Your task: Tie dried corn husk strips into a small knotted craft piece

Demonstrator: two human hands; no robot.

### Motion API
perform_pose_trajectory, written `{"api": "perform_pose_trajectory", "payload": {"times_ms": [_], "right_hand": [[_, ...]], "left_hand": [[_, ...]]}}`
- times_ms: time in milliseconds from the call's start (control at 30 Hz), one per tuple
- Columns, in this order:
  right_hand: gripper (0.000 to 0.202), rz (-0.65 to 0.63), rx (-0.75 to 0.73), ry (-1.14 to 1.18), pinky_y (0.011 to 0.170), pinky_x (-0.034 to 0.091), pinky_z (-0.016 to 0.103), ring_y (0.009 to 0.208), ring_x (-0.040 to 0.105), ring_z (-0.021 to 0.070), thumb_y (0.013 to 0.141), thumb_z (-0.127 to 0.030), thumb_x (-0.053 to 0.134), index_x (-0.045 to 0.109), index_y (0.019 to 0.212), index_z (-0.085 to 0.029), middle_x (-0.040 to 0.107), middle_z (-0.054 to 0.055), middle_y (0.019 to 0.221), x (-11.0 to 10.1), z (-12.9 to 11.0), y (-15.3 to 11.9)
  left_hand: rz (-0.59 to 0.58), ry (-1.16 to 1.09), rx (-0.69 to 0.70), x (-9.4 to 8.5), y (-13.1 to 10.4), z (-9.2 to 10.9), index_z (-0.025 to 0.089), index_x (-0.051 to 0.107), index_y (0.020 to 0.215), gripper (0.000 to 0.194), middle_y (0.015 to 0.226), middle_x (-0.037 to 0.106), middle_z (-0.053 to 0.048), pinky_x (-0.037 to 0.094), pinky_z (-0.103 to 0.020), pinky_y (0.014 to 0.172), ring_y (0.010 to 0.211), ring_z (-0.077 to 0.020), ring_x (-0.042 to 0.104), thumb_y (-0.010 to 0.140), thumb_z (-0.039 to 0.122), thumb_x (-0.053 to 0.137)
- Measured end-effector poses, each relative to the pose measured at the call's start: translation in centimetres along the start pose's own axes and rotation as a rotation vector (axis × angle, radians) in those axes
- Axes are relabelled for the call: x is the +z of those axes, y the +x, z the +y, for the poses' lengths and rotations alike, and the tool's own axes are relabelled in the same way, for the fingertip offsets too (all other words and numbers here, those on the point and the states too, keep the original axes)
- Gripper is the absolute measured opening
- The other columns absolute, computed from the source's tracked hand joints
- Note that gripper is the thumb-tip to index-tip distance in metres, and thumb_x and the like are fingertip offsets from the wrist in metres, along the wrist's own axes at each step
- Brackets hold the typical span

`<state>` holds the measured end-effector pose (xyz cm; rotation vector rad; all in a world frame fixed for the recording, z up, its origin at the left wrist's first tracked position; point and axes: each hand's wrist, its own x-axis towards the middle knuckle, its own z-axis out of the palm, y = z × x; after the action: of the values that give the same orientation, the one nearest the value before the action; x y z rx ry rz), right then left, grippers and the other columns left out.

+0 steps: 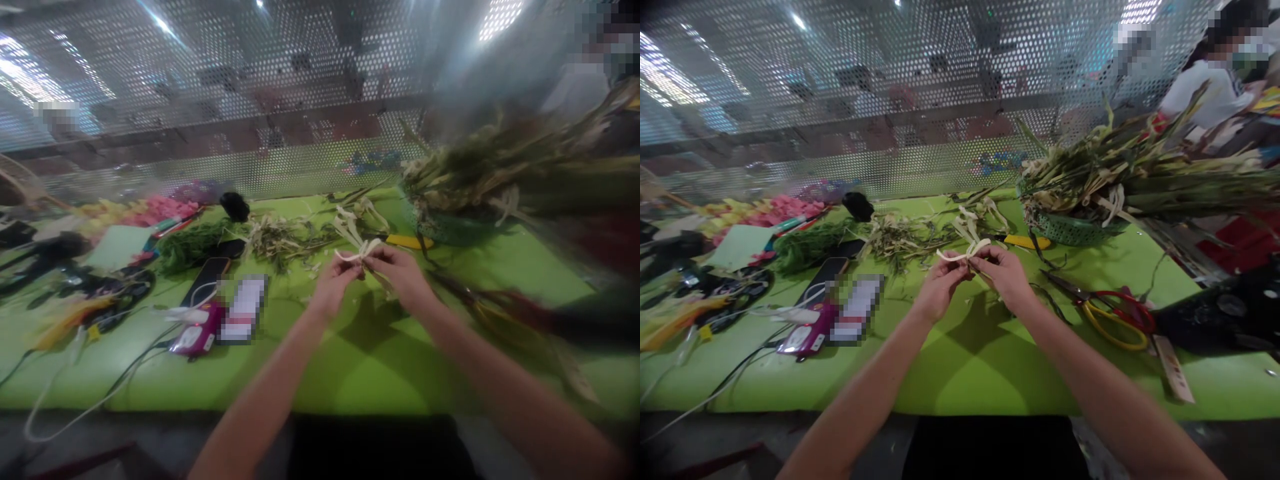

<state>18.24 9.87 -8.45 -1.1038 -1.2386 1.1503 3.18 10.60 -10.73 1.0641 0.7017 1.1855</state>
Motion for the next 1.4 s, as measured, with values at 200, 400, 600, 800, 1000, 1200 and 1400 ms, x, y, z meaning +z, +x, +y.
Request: {"api": "perform_pose_trajectory", "payload": {"times_ms": [200,400,600,800,1000,1200,1400], "right_hand": [[0.01,0.049,-0.169,-0.239,0.064,0.041,0.028,0.069,0.054,0.0148,0.075,-0.027,0.07,0.068,0.078,-0.017,0.061,0.001,0.074,-0.3,-0.1,-0.1],[0.003,-0.008,-0.357,-0.451,0.069,0.045,0.029,0.079,0.058,0.0167,0.079,-0.02,0.069,0.07,0.081,-0.019,0.063,0.003,0.084,-0.6,0.2,0.0],[0.009,0.095,-0.338,-0.464,0.064,0.045,0.027,0.07,0.058,0.0154,0.078,-0.024,0.073,0.066,0.081,-0.019,0.065,0.001,0.078,-0.4,0.9,-0.1],[0.014,0.13,-0.491,-0.655,0.063,0.042,0.028,0.074,0.055,0.0169,0.086,-0.03,0.065,0.064,0.077,-0.019,0.061,0.004,0.081,-0.3,0.4,-0.7],[0.017,0.101,-0.542,-0.87,0.067,0.039,0.033,0.082,0.054,0.0225,0.086,-0.03,0.066,0.065,0.074,-0.019,0.06,0.006,0.083,0.1,1.6,-0.3],[0.01,0.03,-0.502,-0.736,0.069,0.041,0.032,0.081,0.055,0.0203,0.084,-0.021,0.066,0.063,0.074,-0.02,0.06,0.004,0.084,0.2,1.5,-0.4],[0.014,-0.037,-0.414,-0.617,0.067,0.037,0.029,0.078,0.053,0.0166,0.082,-0.019,0.063,0.059,0.069,-0.02,0.056,0.001,0.081,0.4,1.2,-0.5]], "left_hand": [[0.052,0.042,-0.1,-1.5,0.7,1.2,0.017,0.067,0.085,0.023,0.087,0.066,-0.003,0.049,-0.03,0.08,0.081,-0.0136,0.06,0.081,0.039,0.068],[-0.052,0.209,-0.113,-2.0,0.8,1.9,0.017,0.074,0.089,0.035,0.084,0.071,-0.005,0.048,-0.031,0.08,0.077,-0.0151,0.062,0.076,0.049,0.07],[0.006,0.252,-0.031,-1.6,1.0,1.3,0.016,0.073,0.083,0.025,0.079,0.071,-0.003,0.047,-0.029,0.077,0.074,-0.0126,0.062,0.068,0.035,0.079],[0.116,0.077,-0.068,-1.4,1.0,0.7,0.015,0.067,0.082,0.027,0.076,0.066,-0.001,0.047,-0.027,0.074,0.069,-0.0093,0.058,0.066,0.032,0.08],[0.113,0.102,-0.067,-0.9,0.6,0.2,0.016,0.061,0.086,0.024,0.082,0.062,-0.001,0.047,-0.028,0.075,0.075,-0.0111,0.058,0.073,0.031,0.075],[0.102,0.364,0.092,-0.7,0.5,0.5,0.018,0.059,0.082,0.018,0.076,0.055,0.001,0.038,-0.024,0.066,0.071,-0.0107,0.048,0.083,0.035,0.064],[0.175,0.329,0.119,-0.8,0.6,0.0,0.018,0.058,0.078,0.012,0.07,0.05,0.003,0.031,-0.025,0.062,0.065,-0.01,0.04,0.085,0.028,0.059]]}}
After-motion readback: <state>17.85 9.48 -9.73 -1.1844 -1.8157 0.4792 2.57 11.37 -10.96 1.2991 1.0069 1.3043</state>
